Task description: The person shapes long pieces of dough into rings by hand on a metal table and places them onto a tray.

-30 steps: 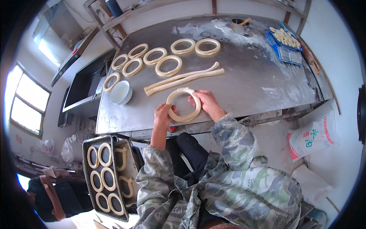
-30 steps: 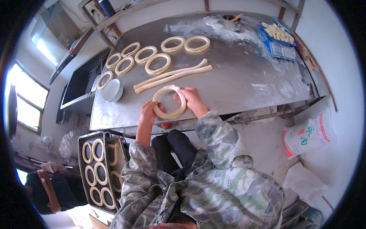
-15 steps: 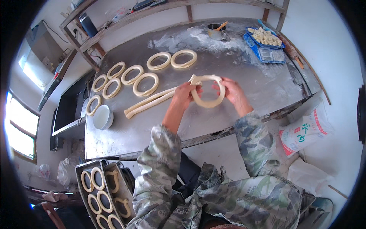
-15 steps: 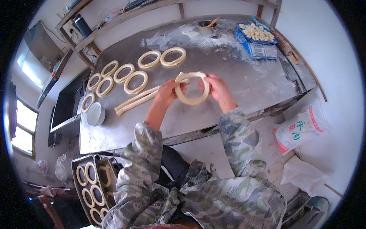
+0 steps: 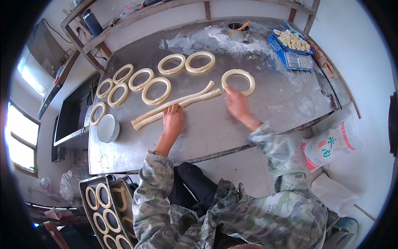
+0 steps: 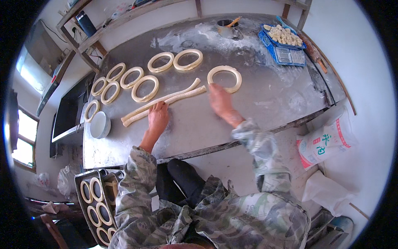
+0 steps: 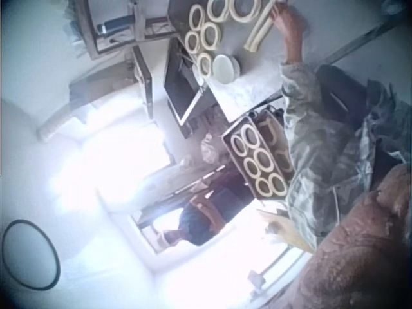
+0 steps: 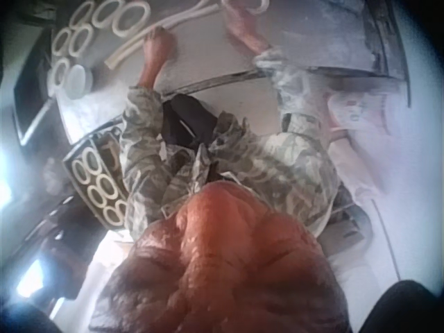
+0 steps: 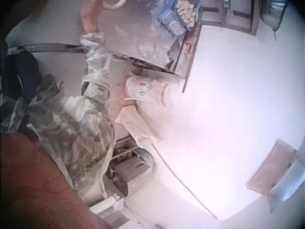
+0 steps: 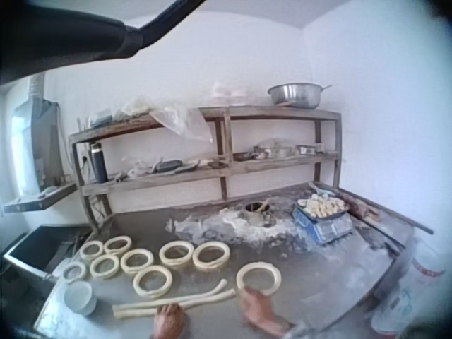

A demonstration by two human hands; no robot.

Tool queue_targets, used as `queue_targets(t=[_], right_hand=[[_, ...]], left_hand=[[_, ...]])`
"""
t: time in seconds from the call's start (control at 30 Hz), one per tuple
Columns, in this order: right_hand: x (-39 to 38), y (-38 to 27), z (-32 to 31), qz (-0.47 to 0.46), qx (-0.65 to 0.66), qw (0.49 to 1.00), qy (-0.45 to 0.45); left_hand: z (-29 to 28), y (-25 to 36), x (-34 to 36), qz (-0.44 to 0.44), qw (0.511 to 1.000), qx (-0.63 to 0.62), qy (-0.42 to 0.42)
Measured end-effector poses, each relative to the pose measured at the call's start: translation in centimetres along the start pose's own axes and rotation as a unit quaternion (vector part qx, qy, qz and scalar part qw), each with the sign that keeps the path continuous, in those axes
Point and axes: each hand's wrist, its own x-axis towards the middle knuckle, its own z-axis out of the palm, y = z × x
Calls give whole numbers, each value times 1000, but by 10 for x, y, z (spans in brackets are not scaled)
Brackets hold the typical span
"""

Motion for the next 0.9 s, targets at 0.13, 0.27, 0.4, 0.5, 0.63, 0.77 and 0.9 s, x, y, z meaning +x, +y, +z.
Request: queue_targets(t=[0.13,0.27,0.4,0.5,0.63,0.77,0.9], right_hand=[[19,-59,65,-146,-92,984,-47],[15,-57,77,-144,-168,967,-123],[15,-77,61,-117,-174,946,-247],[8,-73,55,-142,-181,947,-224],[11,-52,53,-148,-252,927,-234],[4,-79,50,-186,-289,891,-297],[-42,-96,23,-232,-318,877,-275]], left_hand=[[-3,-1,1,-51,997,55,36],[-2,-20,-6,-39,998,53,-15],[-14,-37,-41,-9,999,38,-37],[-37,-77,-66,-5,999,35,-2],[-64,-86,-86,-44,986,130,-90],[-68,-69,-120,-57,984,155,-73],[-82,-50,-156,-67,990,113,-57]])
